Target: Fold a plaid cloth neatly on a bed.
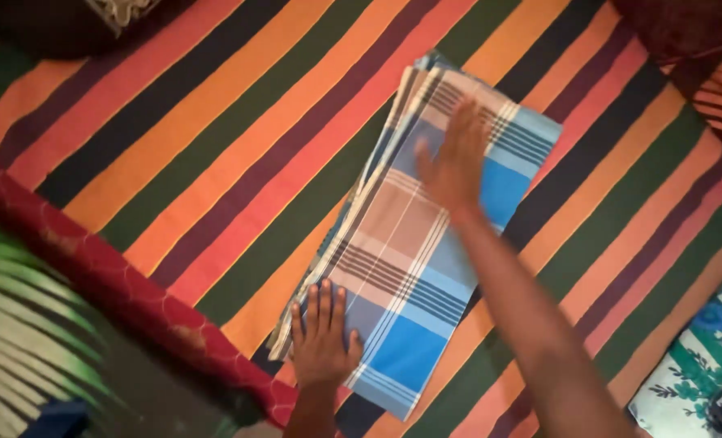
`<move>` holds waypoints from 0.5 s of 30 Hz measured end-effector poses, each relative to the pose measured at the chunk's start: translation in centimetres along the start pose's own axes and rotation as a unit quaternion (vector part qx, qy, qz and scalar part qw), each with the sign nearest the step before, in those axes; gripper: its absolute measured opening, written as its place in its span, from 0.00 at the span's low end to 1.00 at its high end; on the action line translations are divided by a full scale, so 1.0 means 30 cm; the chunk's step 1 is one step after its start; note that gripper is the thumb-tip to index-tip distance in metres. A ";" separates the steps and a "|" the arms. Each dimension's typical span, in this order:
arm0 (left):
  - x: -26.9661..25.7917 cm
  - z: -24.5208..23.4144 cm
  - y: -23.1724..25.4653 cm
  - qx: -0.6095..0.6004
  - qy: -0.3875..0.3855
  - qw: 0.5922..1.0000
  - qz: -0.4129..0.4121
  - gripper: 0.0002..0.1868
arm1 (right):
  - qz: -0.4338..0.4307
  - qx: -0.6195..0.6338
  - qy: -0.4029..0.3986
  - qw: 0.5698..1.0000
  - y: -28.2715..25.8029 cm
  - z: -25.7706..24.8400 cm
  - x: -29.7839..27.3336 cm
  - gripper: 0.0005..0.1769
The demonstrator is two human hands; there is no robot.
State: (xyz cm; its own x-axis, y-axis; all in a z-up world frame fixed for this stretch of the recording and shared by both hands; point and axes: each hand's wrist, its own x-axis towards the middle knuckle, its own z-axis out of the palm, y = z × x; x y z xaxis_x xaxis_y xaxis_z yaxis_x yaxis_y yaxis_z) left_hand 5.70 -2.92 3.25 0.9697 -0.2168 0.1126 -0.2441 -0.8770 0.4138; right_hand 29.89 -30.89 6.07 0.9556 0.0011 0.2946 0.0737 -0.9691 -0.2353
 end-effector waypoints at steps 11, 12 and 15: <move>-0.010 -0.008 0.024 0.024 0.014 1.000 0.010 0.39 | 0.163 -0.113 -0.071 0.978 0.388 -0.125 -0.179 0.52; -0.019 -0.008 0.022 0.027 0.016 0.999 0.009 0.39 | 0.195 -0.101 -0.091 0.971 0.396 -0.145 -0.142 0.52; -0.007 -0.002 0.028 0.030 0.019 0.999 0.006 0.39 | 0.259 -0.099 -0.102 0.955 0.411 -0.162 -0.089 0.51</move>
State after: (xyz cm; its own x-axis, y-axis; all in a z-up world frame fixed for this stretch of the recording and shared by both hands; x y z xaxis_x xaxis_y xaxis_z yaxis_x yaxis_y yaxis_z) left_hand 5.30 -3.58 3.62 0.9656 -0.2117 0.1510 -0.2530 -0.8987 0.3582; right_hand 26.86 -44.05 6.88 0.8864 -0.4628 -0.0045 -0.4603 -0.8804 -0.1141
